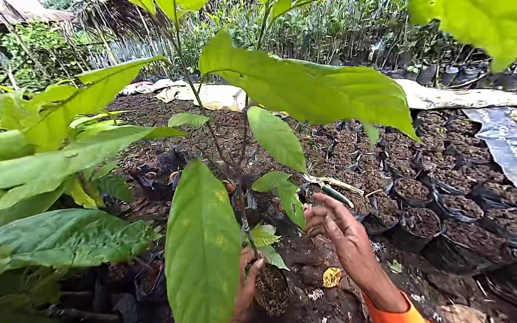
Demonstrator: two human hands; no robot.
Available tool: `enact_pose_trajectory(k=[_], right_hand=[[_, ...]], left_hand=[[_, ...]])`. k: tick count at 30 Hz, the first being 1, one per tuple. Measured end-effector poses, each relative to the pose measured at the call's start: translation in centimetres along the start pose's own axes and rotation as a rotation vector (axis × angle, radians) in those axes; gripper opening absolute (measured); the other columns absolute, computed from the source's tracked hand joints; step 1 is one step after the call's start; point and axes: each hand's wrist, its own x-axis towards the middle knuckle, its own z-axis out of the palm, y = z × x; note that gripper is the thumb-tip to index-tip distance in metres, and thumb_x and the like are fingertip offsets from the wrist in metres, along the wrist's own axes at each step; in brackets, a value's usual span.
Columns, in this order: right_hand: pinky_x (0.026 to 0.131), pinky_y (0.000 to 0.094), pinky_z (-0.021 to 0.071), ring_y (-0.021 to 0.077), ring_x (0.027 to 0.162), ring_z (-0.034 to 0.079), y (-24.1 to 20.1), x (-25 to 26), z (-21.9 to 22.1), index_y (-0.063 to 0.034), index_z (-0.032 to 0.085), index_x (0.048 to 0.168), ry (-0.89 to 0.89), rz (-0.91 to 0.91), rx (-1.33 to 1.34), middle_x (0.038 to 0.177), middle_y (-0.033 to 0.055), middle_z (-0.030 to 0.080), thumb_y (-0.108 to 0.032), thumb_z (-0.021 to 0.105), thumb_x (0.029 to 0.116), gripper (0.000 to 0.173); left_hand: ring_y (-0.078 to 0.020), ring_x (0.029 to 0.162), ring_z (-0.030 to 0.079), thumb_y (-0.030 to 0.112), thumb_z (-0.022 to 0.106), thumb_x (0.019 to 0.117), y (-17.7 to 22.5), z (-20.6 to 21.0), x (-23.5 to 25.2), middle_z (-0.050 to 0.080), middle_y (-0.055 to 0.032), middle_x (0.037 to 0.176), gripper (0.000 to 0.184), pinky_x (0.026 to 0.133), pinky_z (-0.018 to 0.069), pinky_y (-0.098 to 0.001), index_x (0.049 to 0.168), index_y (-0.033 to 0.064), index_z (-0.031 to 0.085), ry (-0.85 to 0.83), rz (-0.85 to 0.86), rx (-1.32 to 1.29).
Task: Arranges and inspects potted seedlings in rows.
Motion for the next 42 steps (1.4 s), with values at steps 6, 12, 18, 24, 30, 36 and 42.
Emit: enact_pose_trajectory(k=[6, 12, 18, 24, 30, 36, 42], right_hand=[[0.068, 0.0288, 0.0630, 0.0113, 0.077, 0.071, 0.4, 1.6, 0.8, 0.0053, 0.049, 0.138, -0.047, 0.021, 0.105, 0.105, 0.0030, 0.071, -0.041, 0.052, 0.1047, 0.057], [0.065, 0.0207, 0.0586, 0.0013, 0.070, 0.066, 0.9, 2.5, 1.8, -0.0050, 0.070, 0.106, -0.026, -0.072, 0.152, 0.086, -0.0060, 0.071, -0.022, 0.054, 0.1061, 0.023], [0.059, 0.0228, 0.0598, 0.0059, 0.062, 0.067, 2.0, 1.0, 2.8, -0.0060, 0.074, 0.093, 0.134, -0.042, 0.214, 0.075, -0.0028, 0.072, -0.014, 0.056, 0.1045, 0.023], [0.060, 0.0219, 0.0605, 0.0072, 0.059, 0.069, 3.9, -1.3, 2.3, -0.0049, 0.073, 0.090, 0.209, 0.117, 0.345, 0.072, -0.0004, 0.074, -0.010, 0.050, 0.1054, 0.028], [0.084, 0.0296, 0.0602, 0.0146, 0.100, 0.071, 7.2, -4.2, 0.5, 0.0004, 0.058, 0.136, -0.044, 0.315, -0.132, 0.119, 0.0096, 0.070, -0.021, 0.066, 0.0919, 0.049], [0.108, 0.0462, 0.0491, 0.0290, 0.128, 0.059, 9.3, -9.0, 0.7, -0.0058, 0.046, 0.151, -0.566, 0.564, -0.287, 0.143, 0.0181, 0.057, -0.033, 0.085, 0.0811, 0.085], [0.096, 0.0411, 0.0581, 0.0246, 0.109, 0.070, 8.7, -8.0, 1.4, -0.0002, 0.065, 0.129, -0.226, 0.357, -0.264, 0.123, 0.0162, 0.069, -0.017, 0.071, 0.0904, 0.043]], left_hand=[[-0.0138, 0.091, 0.069, 0.002, 0.053, 0.0990, 0.0, -0.5, 0.2, 0.068, -0.0146, 0.100, 0.020, 0.085, 0.0592, -0.0285, 0.104, -0.0091, 0.070, -0.023, -0.008, -0.032], [-0.0127, 0.093, 0.070, 0.007, 0.057, 0.1003, -1.8, -0.5, 0.2, 0.070, -0.0100, 0.103, 0.018, 0.087, 0.0605, -0.0294, 0.107, -0.0045, 0.071, -0.050, -0.024, -0.039], [-0.0127, 0.094, 0.071, 0.012, 0.058, 0.1021, -3.6, -0.8, 0.4, 0.072, -0.0061, 0.103, 0.019, 0.087, 0.0618, -0.0321, 0.110, 0.0007, 0.072, -0.094, -0.009, -0.024], [-0.0123, 0.091, 0.069, 0.005, 0.054, 0.1010, 0.9, -0.4, 0.2, 0.069, -0.0115, 0.101, 0.020, 0.086, 0.0595, -0.0284, 0.108, -0.0077, 0.068, -0.064, -0.073, -0.022], [-0.0140, 0.093, 0.069, 0.004, 0.053, 0.1011, -0.3, -0.5, 0.4, 0.068, -0.0136, 0.103, 0.021, 0.087, 0.0598, -0.0294, 0.107, -0.0070, 0.069, -0.059, -0.037, -0.035], [-0.0122, 0.094, 0.068, 0.004, 0.053, 0.1031, 2.1, -0.3, 0.4, 0.067, -0.0134, 0.105, 0.020, 0.089, 0.0576, -0.0276, 0.112, -0.0096, 0.066, -0.092, -0.164, -0.015], [-0.0160, 0.100, 0.072, 0.009, 0.058, 0.1019, -1.7, -0.6, 0.7, 0.072, -0.0093, 0.109, 0.019, 0.092, 0.0610, -0.0344, 0.112, -0.0012, 0.071, -0.120, -0.158, 0.051]])
